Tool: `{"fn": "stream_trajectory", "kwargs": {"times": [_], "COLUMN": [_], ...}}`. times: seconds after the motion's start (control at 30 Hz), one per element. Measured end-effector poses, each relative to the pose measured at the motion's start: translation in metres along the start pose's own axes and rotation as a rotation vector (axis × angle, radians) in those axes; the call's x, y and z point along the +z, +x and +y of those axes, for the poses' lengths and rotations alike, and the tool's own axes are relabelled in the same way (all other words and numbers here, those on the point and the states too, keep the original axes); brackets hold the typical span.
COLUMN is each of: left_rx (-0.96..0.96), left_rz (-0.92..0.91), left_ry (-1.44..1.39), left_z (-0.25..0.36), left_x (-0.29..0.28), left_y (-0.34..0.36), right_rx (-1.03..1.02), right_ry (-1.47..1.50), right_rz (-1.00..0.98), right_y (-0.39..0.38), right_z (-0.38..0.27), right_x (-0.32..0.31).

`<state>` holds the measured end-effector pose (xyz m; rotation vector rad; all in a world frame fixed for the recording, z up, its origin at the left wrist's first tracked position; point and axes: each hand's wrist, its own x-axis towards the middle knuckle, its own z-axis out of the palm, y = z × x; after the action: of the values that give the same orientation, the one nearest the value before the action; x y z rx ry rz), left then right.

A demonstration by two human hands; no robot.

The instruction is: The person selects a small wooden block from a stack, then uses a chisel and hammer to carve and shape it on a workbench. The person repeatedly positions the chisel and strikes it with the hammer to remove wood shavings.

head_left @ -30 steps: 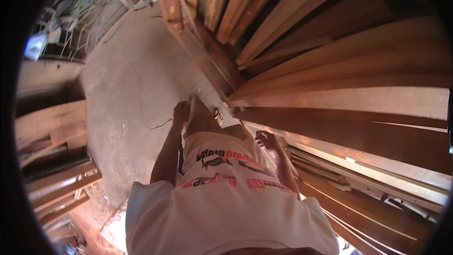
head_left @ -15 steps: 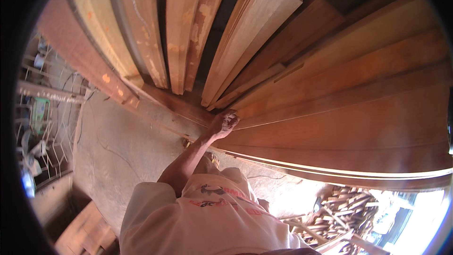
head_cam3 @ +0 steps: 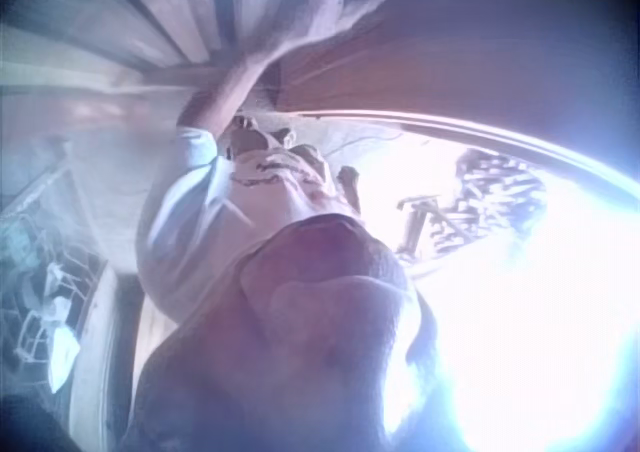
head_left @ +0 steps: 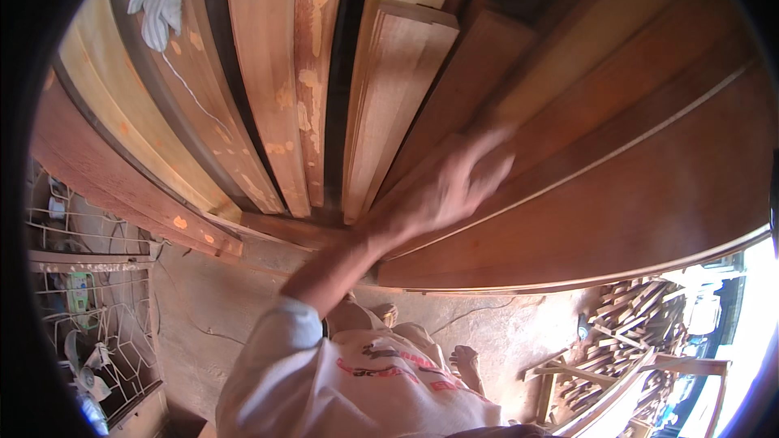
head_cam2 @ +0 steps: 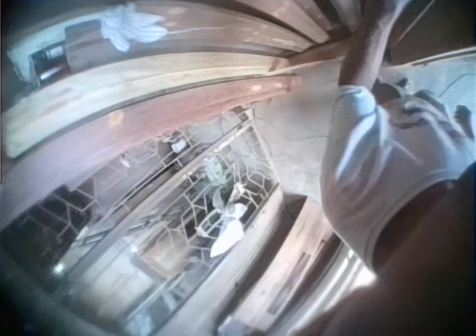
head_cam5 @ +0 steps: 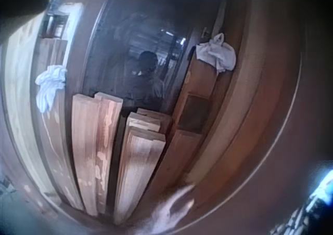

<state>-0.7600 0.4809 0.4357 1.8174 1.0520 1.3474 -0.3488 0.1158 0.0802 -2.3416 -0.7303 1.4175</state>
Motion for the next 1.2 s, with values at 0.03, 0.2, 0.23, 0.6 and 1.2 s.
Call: {"fn": "stream_trajectory", "kwargs": {"times": [0.03, 0.2, 0.23, 0.6, 1.2], "left_rx": [0.181, 0.457, 0.298, 0.147, 0.247], "left_rz": [0.167, 0.6, 0.558, 0.661, 0.049], "left_ry": [-0.066, 0.474, 0.513, 0.623, 0.481], "left_z": [0.017, 0.03, 0.013, -0.02, 0.117], "left_x": [-0.018, -0.076, -0.075, -0.099, -0.019], "left_y": [0.035, 0.196, 0.222, 0.25, -0.142], "right_rx": [-0.006, -0.078, -0.099, -0.126, -0.888], "right_ry": [0.043, 0.12, 0.117, -0.301, 0.268], "right_rz": [0.003, 0.026, 0.035, -0.056, -0.26], "right_y": [-0.001, -0.019, -0.021, 0.027, -0.106], "right_z": [-0.001, 0.023, 0.022, 0.119, -0.174], "right_x": [0.006, 0.019, 0.023, 0.006, 0.045]}}
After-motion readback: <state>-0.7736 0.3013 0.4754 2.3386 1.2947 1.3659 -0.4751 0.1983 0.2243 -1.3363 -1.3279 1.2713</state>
